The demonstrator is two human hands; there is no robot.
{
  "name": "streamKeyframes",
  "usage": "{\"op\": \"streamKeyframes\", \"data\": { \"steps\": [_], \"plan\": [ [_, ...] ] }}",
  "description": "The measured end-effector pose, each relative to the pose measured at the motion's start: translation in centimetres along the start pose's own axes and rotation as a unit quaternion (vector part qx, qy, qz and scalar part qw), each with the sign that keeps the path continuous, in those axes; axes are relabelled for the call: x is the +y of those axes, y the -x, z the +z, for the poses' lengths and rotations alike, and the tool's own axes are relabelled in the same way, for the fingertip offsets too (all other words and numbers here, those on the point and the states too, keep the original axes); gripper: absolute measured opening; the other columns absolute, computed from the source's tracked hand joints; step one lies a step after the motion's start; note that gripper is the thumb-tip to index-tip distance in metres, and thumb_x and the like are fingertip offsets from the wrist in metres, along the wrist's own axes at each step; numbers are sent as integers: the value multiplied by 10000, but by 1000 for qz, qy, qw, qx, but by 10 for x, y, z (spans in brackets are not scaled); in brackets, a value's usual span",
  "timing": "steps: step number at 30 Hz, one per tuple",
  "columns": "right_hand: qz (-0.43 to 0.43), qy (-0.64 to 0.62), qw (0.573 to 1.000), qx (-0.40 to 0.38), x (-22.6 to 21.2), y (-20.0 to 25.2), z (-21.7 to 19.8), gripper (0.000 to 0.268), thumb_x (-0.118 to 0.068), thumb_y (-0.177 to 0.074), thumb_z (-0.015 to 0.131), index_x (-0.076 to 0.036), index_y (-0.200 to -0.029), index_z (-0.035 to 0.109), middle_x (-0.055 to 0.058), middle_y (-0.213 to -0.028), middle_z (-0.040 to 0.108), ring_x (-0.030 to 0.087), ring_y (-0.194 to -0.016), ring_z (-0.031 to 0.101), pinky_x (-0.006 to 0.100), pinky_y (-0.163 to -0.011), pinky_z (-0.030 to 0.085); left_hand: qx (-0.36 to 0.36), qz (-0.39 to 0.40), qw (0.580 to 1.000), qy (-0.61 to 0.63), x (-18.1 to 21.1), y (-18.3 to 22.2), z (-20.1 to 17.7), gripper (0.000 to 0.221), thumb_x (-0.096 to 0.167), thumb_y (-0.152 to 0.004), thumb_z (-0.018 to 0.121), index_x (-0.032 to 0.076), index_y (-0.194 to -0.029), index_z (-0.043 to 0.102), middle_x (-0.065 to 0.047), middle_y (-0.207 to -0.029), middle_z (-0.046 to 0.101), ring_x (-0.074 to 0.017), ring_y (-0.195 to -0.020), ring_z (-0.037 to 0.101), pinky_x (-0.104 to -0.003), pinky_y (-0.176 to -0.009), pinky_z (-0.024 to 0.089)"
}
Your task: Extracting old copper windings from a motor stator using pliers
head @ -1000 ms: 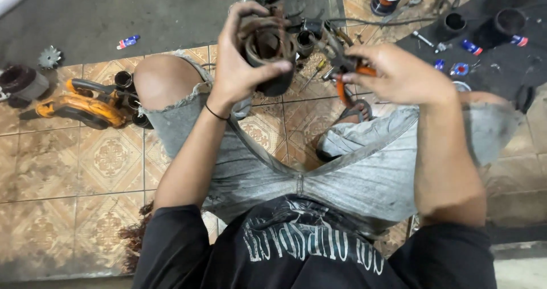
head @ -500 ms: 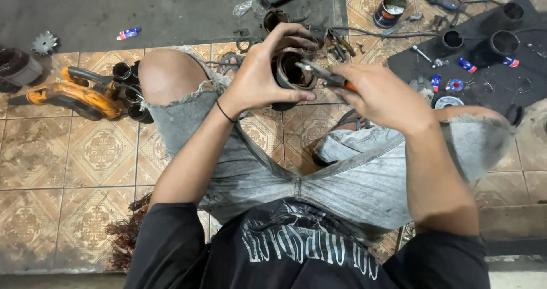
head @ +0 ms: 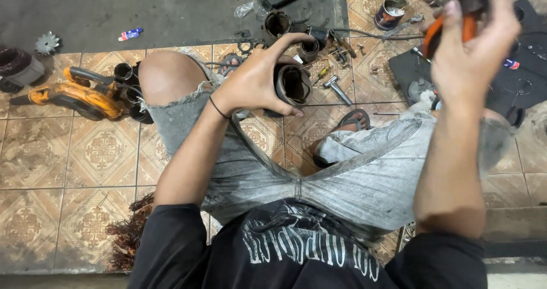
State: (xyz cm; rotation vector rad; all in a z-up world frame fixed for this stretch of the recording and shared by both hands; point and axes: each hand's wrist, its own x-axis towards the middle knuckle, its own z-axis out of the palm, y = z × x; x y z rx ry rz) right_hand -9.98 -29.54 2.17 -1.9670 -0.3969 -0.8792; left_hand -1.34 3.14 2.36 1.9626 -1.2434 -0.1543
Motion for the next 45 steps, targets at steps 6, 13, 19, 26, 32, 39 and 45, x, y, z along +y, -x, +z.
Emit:
{"op": "streamKeyframes", "data": {
  "steps": [6, 13, 19, 26, 32, 39, 45],
  "plan": [
    [193, 181, 954, -141, 42, 5, -37, 215, 112, -1060, 669, 150, -1271, 667, 205, -969, 665, 232, -714, 586, 327, -601, 462, 17, 22, 1000, 11, -1, 3, -12, 931, 272, -505, 1008, 0, -1295, 597, -163, -1118, 774, -262, -957, 771, -365, -870, 597],
    [330, 315, 804, -382, 36, -1, -58, 372, -128, -1003, 674, 55, -1328, 670, 245, -940, 743, 350, -653, 650, 433, -637, 534, 135, -11, 990, 41, -3, 11, -33, 521, 134, -649, 956, -51, -1085, 737, -143, -979, 766, -195, -808, 708, -303, -786, 605],
    [330, 265, 819, -388, 25, -7, -65, 212, -36, -1044, 592, 7, -1210, 717, 184, -957, 776, 289, -672, 676, 391, -605, 517, 211, -51, 976, 26, -1, 14, -38, 410, 183, -757, 917, -16, -1079, 761, -106, -949, 765, -172, -819, 695, -293, -791, 574],
    [301, -111, 947, -4, 93, 30, -89, 332, -122, -1309, 456, -144, -1596, 290, 50, -1469, 595, 158, -1357, 745, 143, -968, 650, 179, -41, 983, -17, -4, 14, -34, 447, 170, -702, 938, -42, -1060, 774, -135, -953, 778, -181, -764, 698, -295, -715, 578],
    [219, 276, 914, -203, 50, 13, -85, 370, 70, -1105, 723, 259, -1408, 628, 326, -998, 708, 287, -576, 599, 335, -389, 431, 213, -58, 975, 1, -16, 13, -37, 333, 163, -785, 876, -20, -1046, 779, -133, -941, 777, -184, -725, 696, -296, -672, 619],
    [372, 174, 850, -329, 79, 28, -98, 284, 41, -1033, 644, 155, -1292, 620, 283, -988, 706, 306, -704, 664, 383, -615, 543, 433, -166, 843, 271, -59, 15, -43, 409, 342, -837, 747, -19, -1029, 719, -111, -861, 710, -169, -712, 674, -275, -642, 563],
    [372, 31, 901, -219, 55, 6, -85, 294, 62, -1188, 451, 139, -1471, 418, 328, -1117, 634, 388, -893, 660, 405, -761, 546, 528, -209, 651, 504, -62, 20, -58, 961, 567, -609, 691, -41, -1332, 516, -202, -1159, 645, -299, -985, 723, -356, -793, 656]
  ]
}}
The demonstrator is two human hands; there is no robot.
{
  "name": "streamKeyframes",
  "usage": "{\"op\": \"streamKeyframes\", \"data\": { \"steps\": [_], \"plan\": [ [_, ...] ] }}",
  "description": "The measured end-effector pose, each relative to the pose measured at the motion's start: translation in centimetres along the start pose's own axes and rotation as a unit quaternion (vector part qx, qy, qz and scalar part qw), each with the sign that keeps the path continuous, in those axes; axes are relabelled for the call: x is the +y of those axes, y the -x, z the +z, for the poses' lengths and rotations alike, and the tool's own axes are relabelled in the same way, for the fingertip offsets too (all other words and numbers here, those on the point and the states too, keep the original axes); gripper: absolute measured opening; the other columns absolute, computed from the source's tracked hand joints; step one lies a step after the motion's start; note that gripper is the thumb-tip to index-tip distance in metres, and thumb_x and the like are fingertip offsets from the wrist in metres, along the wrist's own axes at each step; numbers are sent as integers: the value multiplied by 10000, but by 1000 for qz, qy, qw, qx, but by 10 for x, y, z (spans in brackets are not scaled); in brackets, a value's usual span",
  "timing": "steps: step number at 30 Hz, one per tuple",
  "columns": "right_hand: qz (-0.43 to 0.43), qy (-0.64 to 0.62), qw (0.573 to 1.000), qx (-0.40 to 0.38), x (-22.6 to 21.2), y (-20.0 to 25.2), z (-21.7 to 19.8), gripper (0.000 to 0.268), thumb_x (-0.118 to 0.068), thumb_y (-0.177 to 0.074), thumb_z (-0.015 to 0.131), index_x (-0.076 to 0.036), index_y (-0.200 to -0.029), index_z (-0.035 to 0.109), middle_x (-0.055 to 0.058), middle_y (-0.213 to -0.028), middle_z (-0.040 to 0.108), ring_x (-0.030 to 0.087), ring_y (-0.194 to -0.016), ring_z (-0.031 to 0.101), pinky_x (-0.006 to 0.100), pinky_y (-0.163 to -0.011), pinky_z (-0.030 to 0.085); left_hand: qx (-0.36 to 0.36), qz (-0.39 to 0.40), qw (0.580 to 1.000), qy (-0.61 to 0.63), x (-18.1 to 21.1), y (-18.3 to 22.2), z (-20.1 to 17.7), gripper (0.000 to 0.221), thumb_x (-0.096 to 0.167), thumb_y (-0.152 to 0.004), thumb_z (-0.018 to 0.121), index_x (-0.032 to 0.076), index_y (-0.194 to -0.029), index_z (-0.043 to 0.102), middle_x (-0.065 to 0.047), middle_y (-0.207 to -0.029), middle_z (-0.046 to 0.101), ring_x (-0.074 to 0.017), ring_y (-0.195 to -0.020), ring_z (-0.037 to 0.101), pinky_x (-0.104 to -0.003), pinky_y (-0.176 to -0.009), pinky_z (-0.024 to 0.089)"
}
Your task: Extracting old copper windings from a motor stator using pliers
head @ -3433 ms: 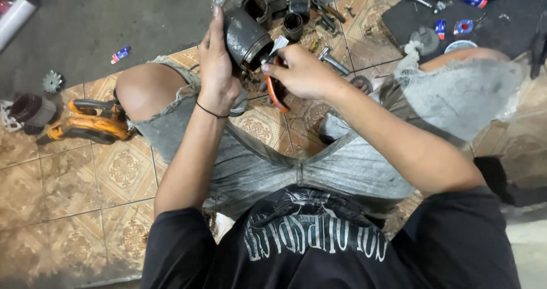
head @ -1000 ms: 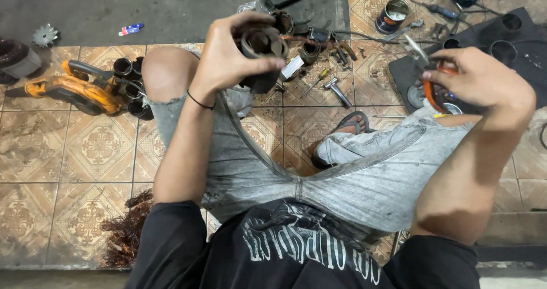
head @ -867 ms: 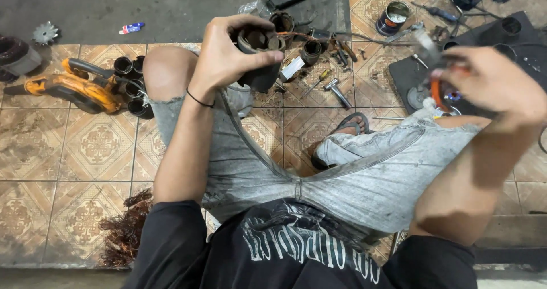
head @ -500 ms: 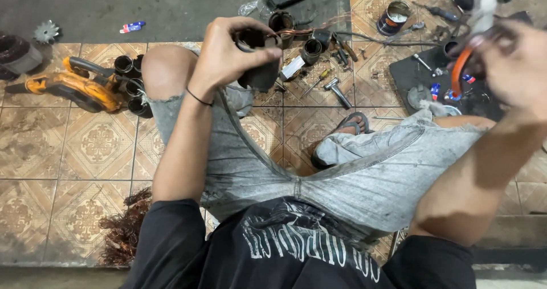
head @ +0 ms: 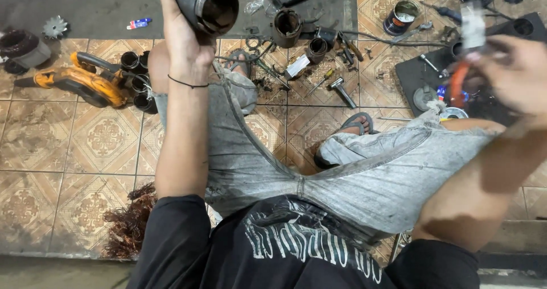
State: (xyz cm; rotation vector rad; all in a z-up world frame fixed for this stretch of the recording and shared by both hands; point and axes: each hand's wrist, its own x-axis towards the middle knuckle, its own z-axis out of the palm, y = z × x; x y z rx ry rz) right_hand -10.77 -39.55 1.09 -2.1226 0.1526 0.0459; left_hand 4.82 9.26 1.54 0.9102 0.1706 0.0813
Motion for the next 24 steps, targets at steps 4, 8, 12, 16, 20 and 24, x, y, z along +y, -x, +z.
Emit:
{"op": "streamKeyframes", "data": {
  "steps": [4, 8, 12, 16, 20, 24],
  "plan": [
    [-83, -16, 969, -230, -71, 1, 64, 311, 64, -987, 482, 66, -1273, 603, 212, -874, 747, 268, -557, 713, 337, -422, 621, -18, 4, 1000, 16, -6, 2, 1, 789, 524, -701, 682, -40, -1244, 585, -144, -1038, 697, -228, -849, 742, -312, -747, 656],
    [-228, -62, 931, -279, -85, -16, 133, 72, 6, -998, 565, 35, -1030, 623, 124, -761, 723, 156, -567, 720, 216, -466, 665, -28, -4, 1000, -3, -16, 9, 9, 851, 529, -685, 691, -58, -1283, 543, -165, -1081, 664, -228, -895, 721, -330, -771, 631],
    [-140, -54, 954, -259, -106, -15, 182, 90, -38, -1031, 554, -8, -1051, 636, 100, -819, 744, 149, -638, 720, 250, -557, 622, -54, -35, 996, -66, -18, 29, 27, 914, 617, -651, 652, -60, -1253, 534, -136, -932, 653, -221, -711, 721, -262, -553, 585],
    [-100, 22, 974, -204, -123, -13, 208, 164, -180, -1039, 581, -50, -1090, 667, 35, -791, 669, 85, -522, 484, 213, -446, 393, -100, -68, 988, -95, -29, 40, 35, 924, 615, -672, 660, -58, -1290, 521, -159, -1021, 630, -257, -825, 732, -302, -720, 631],
    [-81, 6, 985, -150, -127, -11, 212, 238, -164, -998, 611, -40, -1189, 680, 27, -769, 670, 86, -503, 483, 225, -451, 375, -103, -95, 985, -98, -49, 43, 35, 859, 589, -687, 688, -33, -1266, 556, -151, -996, 623, -244, -801, 697, -326, -689, 592],
    [-26, -52, 987, -152, -124, -12, 212, 158, -115, -1003, 600, -13, -1105, 665, 62, -767, 691, 118, -552, 618, 234, -494, 511, -144, -53, 977, -150, -65, 45, 32, 659, 527, -773, 717, -57, -1069, 643, -68, -814, 615, -183, -682, 648, -315, -690, 589]
  ]
}}
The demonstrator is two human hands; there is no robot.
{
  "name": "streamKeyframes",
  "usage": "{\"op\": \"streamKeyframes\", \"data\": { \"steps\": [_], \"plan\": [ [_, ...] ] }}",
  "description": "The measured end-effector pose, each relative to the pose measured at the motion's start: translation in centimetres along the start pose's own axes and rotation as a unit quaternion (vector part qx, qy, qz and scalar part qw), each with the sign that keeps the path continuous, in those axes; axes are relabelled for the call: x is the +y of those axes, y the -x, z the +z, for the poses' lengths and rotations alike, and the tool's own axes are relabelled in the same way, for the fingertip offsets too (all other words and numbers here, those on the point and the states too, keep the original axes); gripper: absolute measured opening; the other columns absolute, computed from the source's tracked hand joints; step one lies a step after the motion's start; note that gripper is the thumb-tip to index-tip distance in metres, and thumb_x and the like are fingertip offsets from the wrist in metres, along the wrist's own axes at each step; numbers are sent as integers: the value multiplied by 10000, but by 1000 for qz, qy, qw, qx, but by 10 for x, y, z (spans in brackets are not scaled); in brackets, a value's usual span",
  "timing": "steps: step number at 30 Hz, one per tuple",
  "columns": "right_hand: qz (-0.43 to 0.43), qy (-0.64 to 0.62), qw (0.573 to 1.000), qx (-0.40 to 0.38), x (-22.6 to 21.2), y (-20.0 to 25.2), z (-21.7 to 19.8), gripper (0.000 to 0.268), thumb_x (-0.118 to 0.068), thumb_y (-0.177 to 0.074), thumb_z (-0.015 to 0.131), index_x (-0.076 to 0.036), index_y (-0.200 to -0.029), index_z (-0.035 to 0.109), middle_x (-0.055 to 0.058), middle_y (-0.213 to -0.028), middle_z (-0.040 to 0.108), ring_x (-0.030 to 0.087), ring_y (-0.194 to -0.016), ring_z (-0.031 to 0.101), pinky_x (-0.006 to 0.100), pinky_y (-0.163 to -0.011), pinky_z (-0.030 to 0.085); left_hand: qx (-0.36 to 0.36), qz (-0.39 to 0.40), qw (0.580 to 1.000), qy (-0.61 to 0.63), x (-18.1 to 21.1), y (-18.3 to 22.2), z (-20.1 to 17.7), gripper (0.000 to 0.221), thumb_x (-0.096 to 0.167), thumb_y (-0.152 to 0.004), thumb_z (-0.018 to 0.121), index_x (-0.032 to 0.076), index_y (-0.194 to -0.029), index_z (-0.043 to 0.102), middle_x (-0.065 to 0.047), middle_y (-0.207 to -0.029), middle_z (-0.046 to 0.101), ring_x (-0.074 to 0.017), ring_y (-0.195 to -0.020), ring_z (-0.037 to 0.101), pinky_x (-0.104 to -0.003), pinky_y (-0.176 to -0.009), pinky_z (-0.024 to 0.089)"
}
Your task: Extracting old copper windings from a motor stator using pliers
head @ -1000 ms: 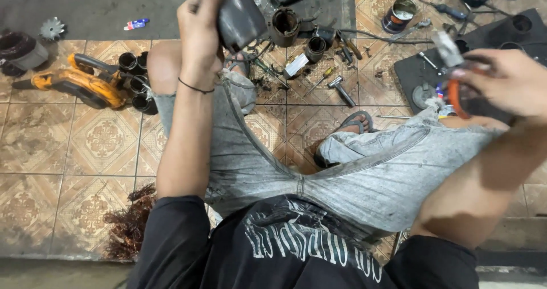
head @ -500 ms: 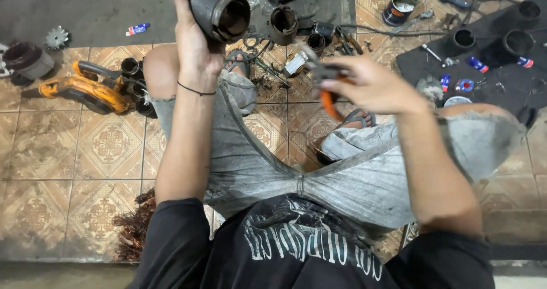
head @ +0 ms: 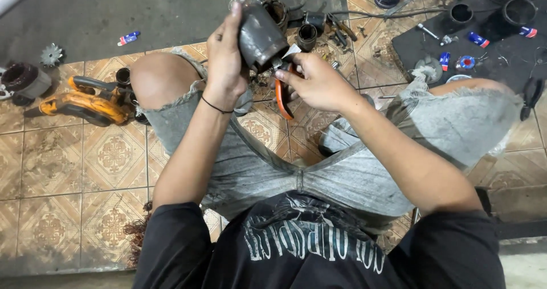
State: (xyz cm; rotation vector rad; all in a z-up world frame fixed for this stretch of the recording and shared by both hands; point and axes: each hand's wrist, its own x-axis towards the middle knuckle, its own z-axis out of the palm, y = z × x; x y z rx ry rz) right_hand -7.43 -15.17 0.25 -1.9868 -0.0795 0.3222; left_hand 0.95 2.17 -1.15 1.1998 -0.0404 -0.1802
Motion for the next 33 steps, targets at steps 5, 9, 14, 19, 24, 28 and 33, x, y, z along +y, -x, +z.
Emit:
{"op": "streamKeyframes", "data": {
  "steps": [5, 9, 14, 19, 24, 28, 33],
  "plan": [
    [9, -3, 999, 47, 12, -2, 5, 148, -139, -974, 642, -33, -1047, 715, 19, -692, 639, 105, -507, 518, 256, -466, 413, -12, 72, 995, -68, -4, 8, 6, 333, 349, -882, 752, 28, -810, 705, -3, -731, 633, -48, -622, 520, -183, -587, 448],
    [8, -38, 998, 53, 15, -9, 9, 133, -119, -995, 587, -25, -1019, 679, 55, -821, 695, 124, -642, 629, 245, -591, 534, -13, 80, 995, -60, -2, 5, 3, 318, 328, -885, 753, 14, -888, 706, -35, -781, 646, -73, -646, 555, -211, -597, 495],
    [36, 30, 999, -1, -2, 4, 2, 136, -172, -1050, 585, -69, -1033, 673, 9, -666, 577, 75, -479, 449, 214, -447, 391, 3, 82, 995, -63, 4, -11, -12, 498, 417, -830, 764, -5, -1052, 618, -80, -842, 643, -146, -647, 654, -279, -606, 611],
    [-35, 109, 990, -84, 1, 15, 18, 135, -160, -1023, 582, -45, -1002, 649, 62, -715, 746, 125, -460, 600, 260, -395, 425, 70, 12, 997, 4, 24, -11, -15, 768, 575, -690, 705, -31, -1151, 615, -121, -904, 658, -238, -724, 732, -291, -623, 609],
    [1, 147, 976, -162, 12, 9, 11, 155, -181, -1068, 558, -54, -1047, 643, 52, -744, 695, 95, -493, 548, 210, -426, 479, 31, 28, 999, 4, 16, -8, -16, 663, 506, -763, 739, -34, -1134, 631, -57, -829, 619, -130, -657, 630, -260, -598, 548],
    [29, 170, 956, -237, 18, 15, -36, 184, -106, -1058, 551, -39, -952, 686, 62, -704, 749, 94, -454, 554, 201, -365, 394, -47, 93, 995, -3, 9, -12, -29, 573, 360, -871, 764, 12, -1281, 567, -147, -1114, 625, -197, -898, 662, -305, -793, 590],
    [-56, 223, 968, -96, 26, 35, -93, 64, -57, -956, 650, -28, -973, 705, 76, -737, 743, 149, -491, 602, 258, -422, 464, -194, 236, 948, -88, 32, 9, -17, 527, 33, -875, 776, 100, -1307, 480, -217, -1250, 687, -302, -1079, 706, -397, -971, 605]
  ]
}}
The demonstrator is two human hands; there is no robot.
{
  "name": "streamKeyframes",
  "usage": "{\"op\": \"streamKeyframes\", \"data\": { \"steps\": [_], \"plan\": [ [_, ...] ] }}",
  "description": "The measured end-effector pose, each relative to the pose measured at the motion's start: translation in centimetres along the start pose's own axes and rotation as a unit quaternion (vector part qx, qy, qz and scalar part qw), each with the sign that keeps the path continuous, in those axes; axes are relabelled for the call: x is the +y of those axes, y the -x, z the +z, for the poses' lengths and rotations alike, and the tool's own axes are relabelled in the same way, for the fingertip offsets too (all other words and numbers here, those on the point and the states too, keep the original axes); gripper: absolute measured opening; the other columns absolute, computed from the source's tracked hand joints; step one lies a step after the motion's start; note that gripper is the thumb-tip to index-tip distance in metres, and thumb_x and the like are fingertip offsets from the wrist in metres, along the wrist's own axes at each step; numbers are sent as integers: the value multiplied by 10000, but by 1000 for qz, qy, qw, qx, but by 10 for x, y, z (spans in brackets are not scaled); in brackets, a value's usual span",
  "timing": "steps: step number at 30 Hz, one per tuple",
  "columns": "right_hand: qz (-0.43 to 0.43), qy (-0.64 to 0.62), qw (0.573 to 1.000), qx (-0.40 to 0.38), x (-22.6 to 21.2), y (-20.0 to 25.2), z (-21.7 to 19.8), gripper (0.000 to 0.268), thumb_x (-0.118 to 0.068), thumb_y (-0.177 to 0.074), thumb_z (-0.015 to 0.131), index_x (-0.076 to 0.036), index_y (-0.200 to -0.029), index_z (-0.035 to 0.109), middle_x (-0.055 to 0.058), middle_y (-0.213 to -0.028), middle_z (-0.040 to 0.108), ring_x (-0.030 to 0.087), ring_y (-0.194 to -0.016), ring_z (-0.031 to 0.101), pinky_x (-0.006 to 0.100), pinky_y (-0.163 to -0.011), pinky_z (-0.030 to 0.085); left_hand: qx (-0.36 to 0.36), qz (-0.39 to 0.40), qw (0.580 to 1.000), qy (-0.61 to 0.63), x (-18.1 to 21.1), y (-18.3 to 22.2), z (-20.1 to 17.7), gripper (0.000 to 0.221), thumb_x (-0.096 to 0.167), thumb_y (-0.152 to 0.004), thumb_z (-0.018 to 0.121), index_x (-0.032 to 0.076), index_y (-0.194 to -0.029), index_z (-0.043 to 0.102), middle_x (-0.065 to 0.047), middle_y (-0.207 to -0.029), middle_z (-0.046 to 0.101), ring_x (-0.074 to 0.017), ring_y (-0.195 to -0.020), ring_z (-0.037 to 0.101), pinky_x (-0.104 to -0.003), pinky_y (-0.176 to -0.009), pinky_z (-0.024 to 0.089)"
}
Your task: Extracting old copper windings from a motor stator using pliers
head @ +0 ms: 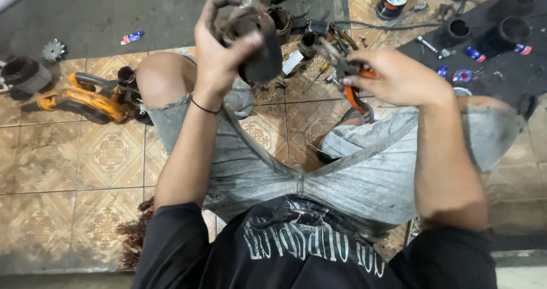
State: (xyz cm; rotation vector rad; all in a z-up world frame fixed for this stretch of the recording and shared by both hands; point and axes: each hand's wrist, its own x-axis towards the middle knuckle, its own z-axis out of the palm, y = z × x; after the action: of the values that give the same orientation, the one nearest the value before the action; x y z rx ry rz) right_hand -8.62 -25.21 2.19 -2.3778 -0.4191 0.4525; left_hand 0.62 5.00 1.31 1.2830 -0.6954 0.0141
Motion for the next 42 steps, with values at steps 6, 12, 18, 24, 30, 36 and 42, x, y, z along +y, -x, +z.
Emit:
{"op": "streamKeyframes", "data": {
  "steps": [6, 12, 18, 24, 30, 36, 42],
  "plan": [
    [-46, 44, 989, 136, -19, 2, 9, 213, -8, -887, 713, 44, -1094, 694, 140, -814, 752, 217, -512, 617, 332, -453, 449, -94, 56, 982, -156, 7, 1, 17, 829, 81, -671, 969, 110, -1287, 414, -194, -1193, 690, -341, -1107, 734, -471, -1009, 638],
    [-114, 116, 968, 191, -24, -1, 21, 346, 11, -827, 713, 130, -1145, 648, 233, -885, 727, 362, -695, 683, 431, -641, 522, -140, 23, 974, -179, 12, 5, 25, 895, 118, -641, 1002, 110, -1297, 393, -103, -1255, 592, -314, -1211, 705, -439, -1004, 620],
    [-59, 138, 975, 166, -31, -9, 26, 369, -15, -860, 708, 121, -1199, 658, 237, -911, 749, 329, -654, 707, 417, -607, 563, -170, 4, 962, -213, 10, 7, 26, 1072, 148, -565, 1036, 129, -1367, 326, -314, -1421, 578, -423, -1308, 630, -497, -1067, 579],
    [-19, 136, 986, 98, -17, -9, 22, 225, -16, -923, 654, 67, -1132, 639, 179, -833, 739, 253, -601, 693, 348, -526, 586, -172, 14, 957, -235, 6, 8, 26, 1124, 167, -560, 1046, 115, -1398, 299, -279, -1479, 531, -435, -1388, 564, -485, -1085, 578],
    [-53, 146, 976, 150, -18, 1, 16, 347, -23, -838, 714, 126, -1145, 648, 231, -879, 738, 379, -655, 687, 455, -629, 533, -164, 19, 958, -236, 11, 6, 24, 1106, 151, -559, 1051, 107, -1383, 314, -261, -1480, 528, -425, -1430, 508, -470, -1101, 562],
    [-38, 146, 978, 146, -32, -9, 27, 339, -39, -880, 699, 110, -1181, 653, 220, -918, 741, 327, -683, 696, 422, -652, 568, -185, 2, 955, -232, 9, 8, 28, 1163, 179, -547, 1052, 116, -1412, 279, -265, -1498, 506, -453, -1439, 488, -556, -1134, 527],
    [-129, 121, 935, 309, -42, 5, 26, 180, 43, -901, 707, 87, -1076, 716, 182, -850, 727, 236, -592, 601, 330, -512, 476, -206, -21, 926, -315, -1, 7, 25, 1168, 140, -486, 991, 140, -1398, 262, -260, -1489, 512, -452, -1343, 568, -522, -971, 550]
  ]
}}
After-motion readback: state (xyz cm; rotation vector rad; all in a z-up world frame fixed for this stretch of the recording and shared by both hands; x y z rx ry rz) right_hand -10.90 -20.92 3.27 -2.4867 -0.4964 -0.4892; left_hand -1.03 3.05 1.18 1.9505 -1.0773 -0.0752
